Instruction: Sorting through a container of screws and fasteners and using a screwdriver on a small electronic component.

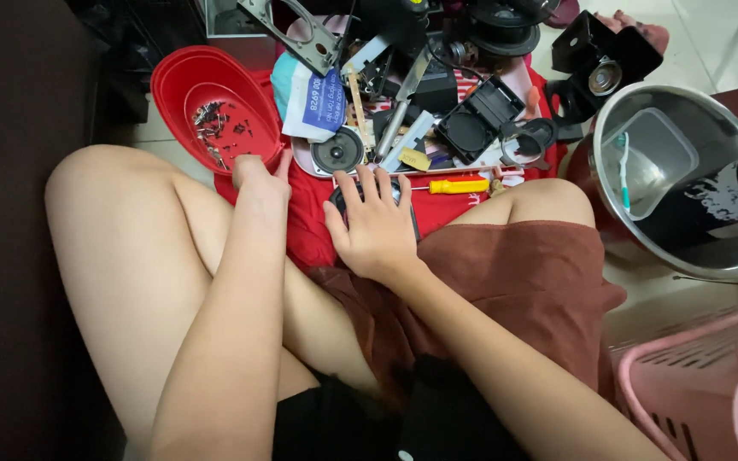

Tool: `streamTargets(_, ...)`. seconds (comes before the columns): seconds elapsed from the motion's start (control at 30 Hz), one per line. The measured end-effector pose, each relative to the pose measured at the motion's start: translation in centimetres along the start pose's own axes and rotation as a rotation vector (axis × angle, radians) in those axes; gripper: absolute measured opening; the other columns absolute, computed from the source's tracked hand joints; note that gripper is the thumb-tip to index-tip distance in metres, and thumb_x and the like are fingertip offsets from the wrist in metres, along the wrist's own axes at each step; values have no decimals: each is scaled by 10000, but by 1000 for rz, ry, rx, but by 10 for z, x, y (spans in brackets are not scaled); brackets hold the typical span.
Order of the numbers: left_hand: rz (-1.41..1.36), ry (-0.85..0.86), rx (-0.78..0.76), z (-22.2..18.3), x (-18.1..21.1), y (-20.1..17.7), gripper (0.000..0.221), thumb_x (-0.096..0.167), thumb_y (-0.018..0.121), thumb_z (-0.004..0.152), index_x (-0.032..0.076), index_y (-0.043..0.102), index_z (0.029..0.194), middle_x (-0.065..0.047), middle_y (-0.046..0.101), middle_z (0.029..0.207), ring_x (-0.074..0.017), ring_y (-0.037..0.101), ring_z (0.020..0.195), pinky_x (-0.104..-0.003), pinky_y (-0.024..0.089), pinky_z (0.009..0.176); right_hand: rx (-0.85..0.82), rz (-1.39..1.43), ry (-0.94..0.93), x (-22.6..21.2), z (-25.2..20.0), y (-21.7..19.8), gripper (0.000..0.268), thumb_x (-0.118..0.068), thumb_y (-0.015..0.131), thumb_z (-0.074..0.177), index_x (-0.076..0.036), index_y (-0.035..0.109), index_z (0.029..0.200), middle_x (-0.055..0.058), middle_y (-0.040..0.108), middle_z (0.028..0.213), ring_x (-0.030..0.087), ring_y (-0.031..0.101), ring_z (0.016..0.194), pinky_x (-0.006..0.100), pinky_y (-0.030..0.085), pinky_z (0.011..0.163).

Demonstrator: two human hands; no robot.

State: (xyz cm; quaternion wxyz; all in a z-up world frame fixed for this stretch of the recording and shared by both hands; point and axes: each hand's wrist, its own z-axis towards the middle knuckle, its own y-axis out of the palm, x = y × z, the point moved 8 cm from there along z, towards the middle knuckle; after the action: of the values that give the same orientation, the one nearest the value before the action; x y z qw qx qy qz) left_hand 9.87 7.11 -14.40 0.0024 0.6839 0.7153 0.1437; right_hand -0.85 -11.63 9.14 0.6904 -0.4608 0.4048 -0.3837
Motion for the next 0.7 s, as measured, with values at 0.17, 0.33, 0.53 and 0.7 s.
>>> streamTargets(0.17,4,247,-384,-103,-1,-12,510,-70,361,712,-7,307,1215,-258,382,1137,-442,516,770,-507,579,647,-13,-21,9,1,0,3,424,-438,319,897,-174,401,1219,107,438,1171,280,364,1163,508,183,987)
streamTargets(0.33,271,325,-733,-183,4,-22,336,-57,324,712,-147,446,1012,-278,542,937,-365,574,693,-406,555,652,-51,36,26,-2,-2,-7,431,-423,342,903,-152,428,1228,127,451,1227,274,363,1191,505,181,994)
streamTargets(0.53,263,185,-759,-200,-17,-39,577,-123,478,712,-100,273,1251,-353,328,1223,-603,486,889,-634,507,710,294,521,-47,18,-16,-37,315,-148,538,840,11,517,1111,245,558,1061,405,509,1023,489,322,926)
streamTargets(0.7,445,205,-825,-252,-32,-58,474,-24,547,751,-130,353,1170,-321,428,1090,-518,562,838,-574,536,681,411,713,301,65,-38,-60,180,-164,493,882,-127,642,978,108,651,929,266,596,972,366,435,866)
